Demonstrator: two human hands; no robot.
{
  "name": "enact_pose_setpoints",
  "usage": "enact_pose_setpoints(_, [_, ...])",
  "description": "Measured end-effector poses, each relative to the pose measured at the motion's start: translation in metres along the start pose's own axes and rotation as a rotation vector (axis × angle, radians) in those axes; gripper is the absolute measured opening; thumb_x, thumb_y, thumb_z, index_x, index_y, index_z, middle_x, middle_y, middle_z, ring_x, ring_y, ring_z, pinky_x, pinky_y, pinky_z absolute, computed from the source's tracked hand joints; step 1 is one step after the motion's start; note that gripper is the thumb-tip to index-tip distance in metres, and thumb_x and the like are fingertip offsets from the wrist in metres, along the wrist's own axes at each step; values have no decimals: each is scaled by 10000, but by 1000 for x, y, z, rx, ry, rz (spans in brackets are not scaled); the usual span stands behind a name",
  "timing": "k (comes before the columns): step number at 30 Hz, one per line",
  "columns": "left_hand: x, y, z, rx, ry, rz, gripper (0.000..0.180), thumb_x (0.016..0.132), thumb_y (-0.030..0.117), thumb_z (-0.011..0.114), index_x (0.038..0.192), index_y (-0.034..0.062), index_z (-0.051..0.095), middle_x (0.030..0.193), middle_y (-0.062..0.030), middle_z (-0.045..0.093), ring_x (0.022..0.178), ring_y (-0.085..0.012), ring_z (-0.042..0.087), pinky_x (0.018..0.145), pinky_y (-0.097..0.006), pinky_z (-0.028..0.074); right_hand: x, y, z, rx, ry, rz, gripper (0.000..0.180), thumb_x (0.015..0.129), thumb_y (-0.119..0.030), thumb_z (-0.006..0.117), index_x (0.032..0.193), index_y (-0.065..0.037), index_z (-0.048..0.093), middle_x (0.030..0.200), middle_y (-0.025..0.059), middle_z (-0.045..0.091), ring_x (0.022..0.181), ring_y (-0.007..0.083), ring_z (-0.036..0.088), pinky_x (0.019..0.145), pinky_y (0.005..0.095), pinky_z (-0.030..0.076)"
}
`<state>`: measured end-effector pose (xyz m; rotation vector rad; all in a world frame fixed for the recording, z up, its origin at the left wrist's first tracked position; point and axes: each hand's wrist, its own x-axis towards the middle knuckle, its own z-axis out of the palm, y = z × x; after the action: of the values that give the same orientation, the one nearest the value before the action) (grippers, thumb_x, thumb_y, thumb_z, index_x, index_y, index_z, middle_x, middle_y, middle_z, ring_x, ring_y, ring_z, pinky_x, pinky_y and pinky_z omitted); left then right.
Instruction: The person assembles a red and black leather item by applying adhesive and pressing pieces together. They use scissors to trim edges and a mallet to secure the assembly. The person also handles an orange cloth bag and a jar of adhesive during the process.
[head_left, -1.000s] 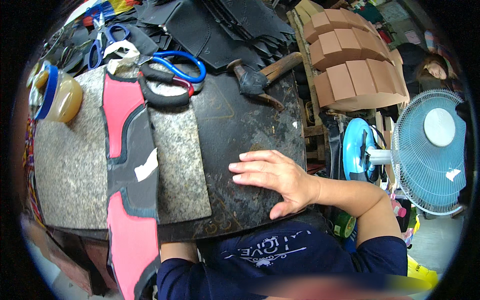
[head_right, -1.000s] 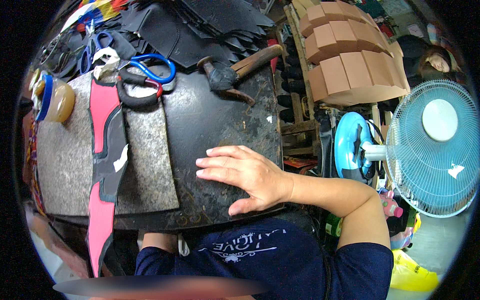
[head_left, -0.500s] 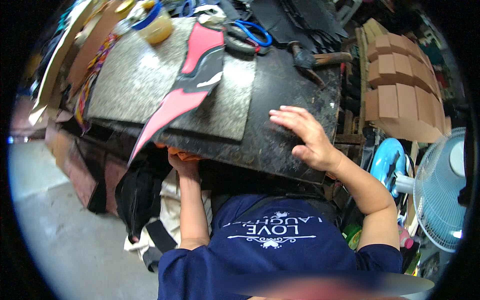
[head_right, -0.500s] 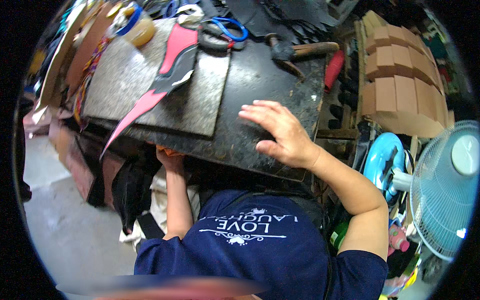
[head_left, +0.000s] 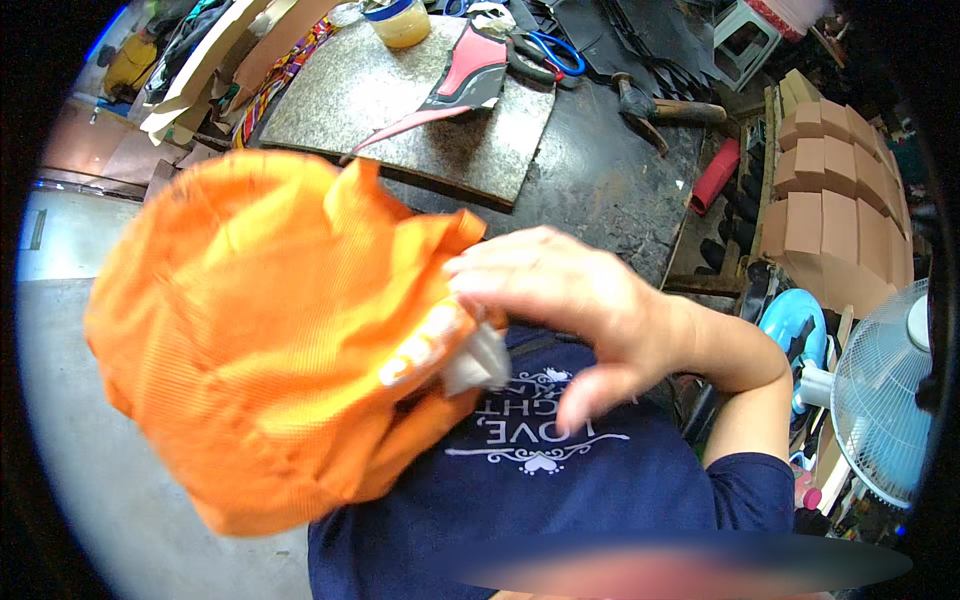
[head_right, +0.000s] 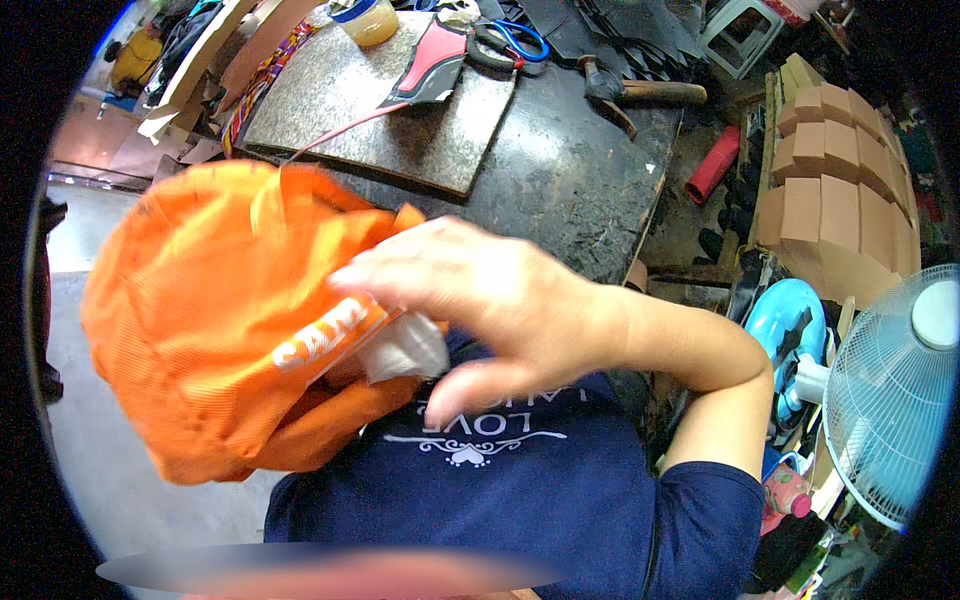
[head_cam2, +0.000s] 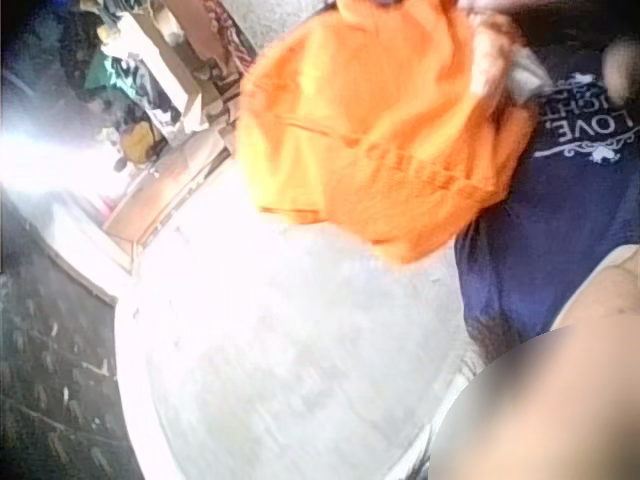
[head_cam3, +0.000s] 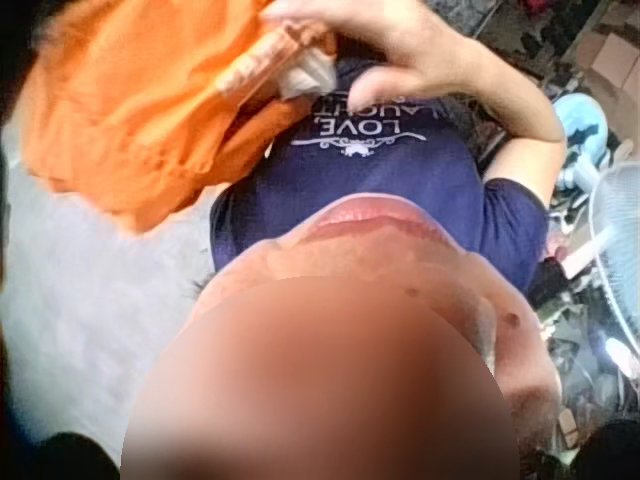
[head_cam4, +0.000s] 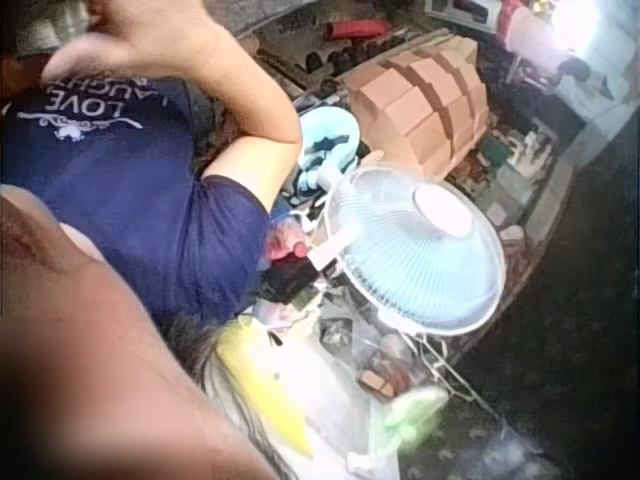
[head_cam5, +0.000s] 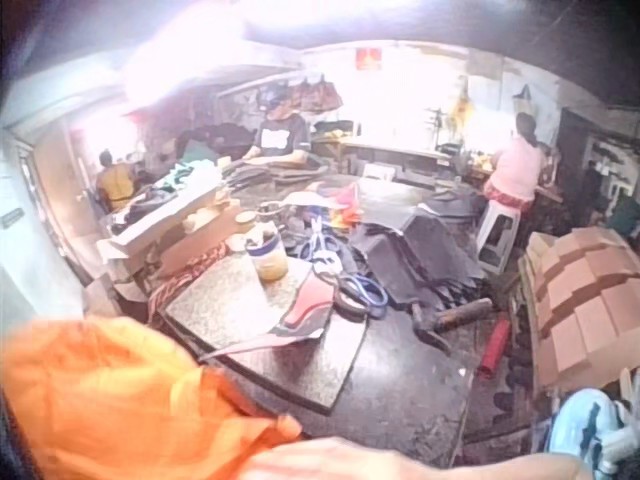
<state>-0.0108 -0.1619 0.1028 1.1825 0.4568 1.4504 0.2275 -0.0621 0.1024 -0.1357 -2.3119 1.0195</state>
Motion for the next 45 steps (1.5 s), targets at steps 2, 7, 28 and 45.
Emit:
enact_pose_setpoints(2, [21,-4,18,54,-8,-5,551,909,250,564,1388,-7,468,1322,-151,573,1206,-280,571,1057,-436,430,7,-23,8,25,15,-8,946,786,-638,734,1375,60,490,1293,242,575,1200,395,570,981,432,479])
enact_pose_setpoints(7, [68,-7,37,137,87,68,542,870,180,627,1349,-31,488,1252,-137,609,1143,-225,605,1013,-360,460,-28,-31,-67,-384,445,197,365,931,-229,672,1220,-22,590,1126,134,641,983,215,638,832,312,531])
enact_pose_setpoints(28, [122,-65,30,-4,24,-50,368,937,94,675,1253,-2,515,1159,-74,641,1062,-122,613,943,-265,485,-36,-16,-52,-948,71,310,267,903,-201,661,1145,-91,684,1010,147,695,933,332,667,847,407,531])
enact_pose_setpoints(45, [111,-82,38,1537,-526,376,347,793,302,743,1066,95,692,1432,-199,479,1357,-382,414,1138,-508,305,-69,9,-53,-571,15,574,309,878,-270,656,1100,-57,655,1043,145,693,958,363,660,908,430,502])
